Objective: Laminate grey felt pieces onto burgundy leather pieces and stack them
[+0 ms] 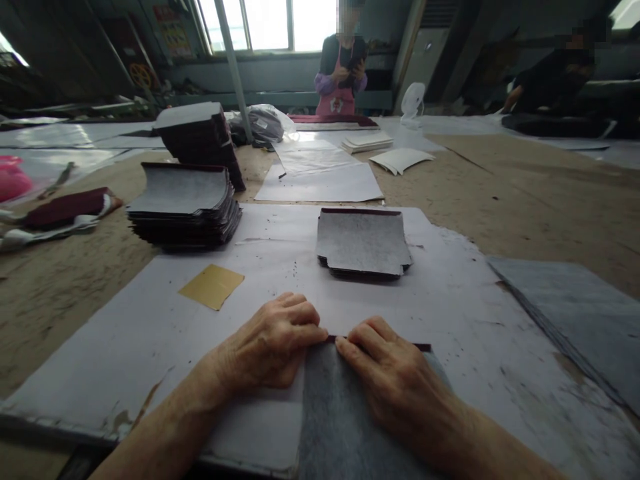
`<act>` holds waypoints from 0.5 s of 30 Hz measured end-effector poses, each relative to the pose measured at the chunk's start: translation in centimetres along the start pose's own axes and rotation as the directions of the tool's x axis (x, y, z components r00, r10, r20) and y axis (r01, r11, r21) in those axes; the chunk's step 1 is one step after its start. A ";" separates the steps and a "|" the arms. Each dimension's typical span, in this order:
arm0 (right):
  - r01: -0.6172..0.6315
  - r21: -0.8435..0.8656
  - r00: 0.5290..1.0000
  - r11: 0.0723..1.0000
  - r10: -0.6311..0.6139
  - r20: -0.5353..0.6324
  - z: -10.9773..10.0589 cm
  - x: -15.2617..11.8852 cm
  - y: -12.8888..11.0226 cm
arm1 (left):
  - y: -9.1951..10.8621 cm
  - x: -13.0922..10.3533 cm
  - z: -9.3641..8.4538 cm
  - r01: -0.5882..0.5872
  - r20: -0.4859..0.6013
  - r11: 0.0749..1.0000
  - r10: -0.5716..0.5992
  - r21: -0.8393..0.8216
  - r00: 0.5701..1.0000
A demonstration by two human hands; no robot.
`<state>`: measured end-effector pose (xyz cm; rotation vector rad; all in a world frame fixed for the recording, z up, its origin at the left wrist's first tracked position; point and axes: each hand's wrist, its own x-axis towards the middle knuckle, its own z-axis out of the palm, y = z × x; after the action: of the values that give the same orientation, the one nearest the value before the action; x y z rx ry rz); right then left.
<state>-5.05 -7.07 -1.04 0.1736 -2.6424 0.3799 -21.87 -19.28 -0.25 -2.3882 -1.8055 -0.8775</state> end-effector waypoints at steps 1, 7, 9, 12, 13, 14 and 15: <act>-0.002 0.004 1.000 1.000 0.002 -0.014 0.0 -0.1 0.1 | -0.2 -0.1 -0.2 0.007 -0.012 1.000 -0.007 0.003 1.000; 0.021 -0.043 0.996 0.999 -0.025 -0.081 0.0 -0.1 0.2 | -0.3 -0.1 -0.5 0.022 0.063 0.997 -0.027 0.076 0.998; 0.021 -0.051 0.998 0.998 -0.024 -0.066 0.1 -0.1 0.2 | -0.2 -0.1 -0.5 0.010 0.083 0.994 -0.019 0.111 0.996; 0.014 -0.051 1.000 0.999 -0.012 0.022 -0.1 0.2 0.2 | -0.3 0.0 -0.5 -0.020 0.099 0.988 0.004 0.156 0.995; 0.020 -0.056 0.998 0.998 -0.017 0.055 -0.2 0.2 0.2 | -0.3 0.1 -0.7 -0.027 0.099 0.986 0.011 0.162 0.995; 0.031 -0.063 0.996 0.998 -0.026 0.086 -0.2 0.3 0.2 | -0.3 0.1 -0.8 -0.027 0.087 0.988 0.014 0.152 0.996; 0.041 -0.067 0.994 0.997 -0.034 0.108 -0.3 0.4 0.1 | -0.3 0.2 -1.1 -0.013 0.055 0.992 0.006 0.122 0.998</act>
<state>-5.26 -6.86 -0.65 0.2266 -2.7485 0.2731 -22.59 -19.36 0.62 -2.3649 -1.8076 -0.6861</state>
